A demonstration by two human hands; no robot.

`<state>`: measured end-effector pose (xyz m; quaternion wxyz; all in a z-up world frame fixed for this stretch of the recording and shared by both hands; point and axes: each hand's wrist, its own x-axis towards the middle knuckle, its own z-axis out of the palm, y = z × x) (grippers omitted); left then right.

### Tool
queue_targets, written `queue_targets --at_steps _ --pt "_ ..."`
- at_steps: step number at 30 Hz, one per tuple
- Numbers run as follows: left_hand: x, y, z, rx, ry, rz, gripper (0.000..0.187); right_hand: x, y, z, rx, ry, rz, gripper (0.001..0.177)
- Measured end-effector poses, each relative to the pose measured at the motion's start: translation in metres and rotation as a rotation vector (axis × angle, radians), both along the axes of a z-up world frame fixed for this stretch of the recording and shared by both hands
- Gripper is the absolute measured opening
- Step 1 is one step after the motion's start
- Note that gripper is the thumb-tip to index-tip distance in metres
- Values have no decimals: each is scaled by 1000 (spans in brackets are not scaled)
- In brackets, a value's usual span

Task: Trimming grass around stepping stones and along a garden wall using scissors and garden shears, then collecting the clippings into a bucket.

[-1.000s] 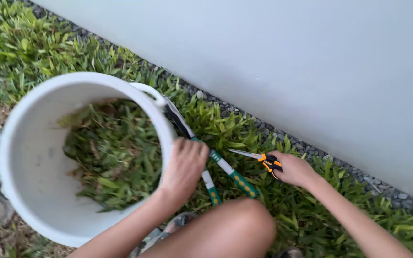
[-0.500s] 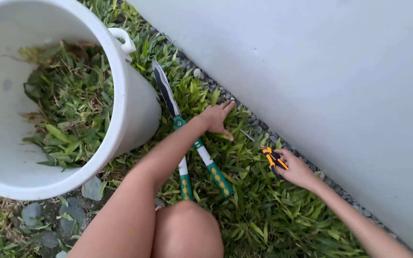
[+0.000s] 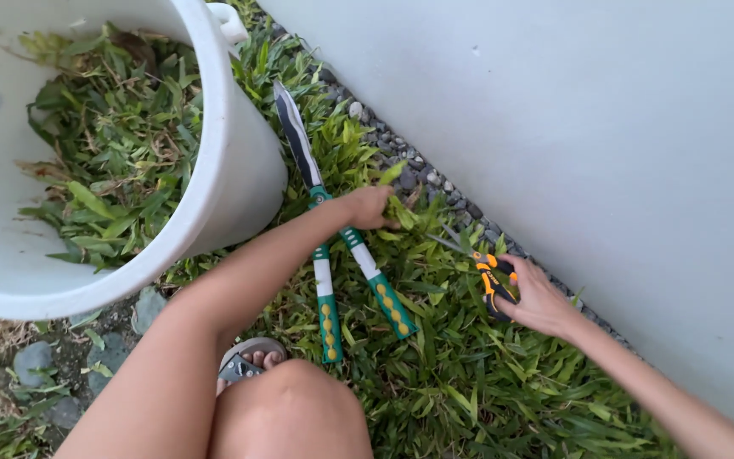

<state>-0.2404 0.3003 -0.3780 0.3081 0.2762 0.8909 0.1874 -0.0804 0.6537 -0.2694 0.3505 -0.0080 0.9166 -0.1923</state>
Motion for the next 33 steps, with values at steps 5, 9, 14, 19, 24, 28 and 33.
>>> queue_targets --at_steps 5,9,14,19,24,28,33 --pt "-6 0 60 -85 -129 155 61 3 -18 12 203 79 136 105" --pt "-7 -3 53 122 -40 171 59 -10 -58 -15 144 104 121 110" --pt "2 -2 74 467 149 108 36 -37 -105 -13 85 178 133 111" --pt "-6 9 84 498 85 62 32 -51 -136 -18 9 214 110 107" --pt "-19 1 64 454 191 143 33 -45 -128 -32 -144 329 43 97" --pt "-22 -8 55 281 363 168 38 -39 -129 -18 -128 307 16 88" --pt "-16 -27 92 114 6 254 45 -41 -129 -21 -67 147 -27 80"
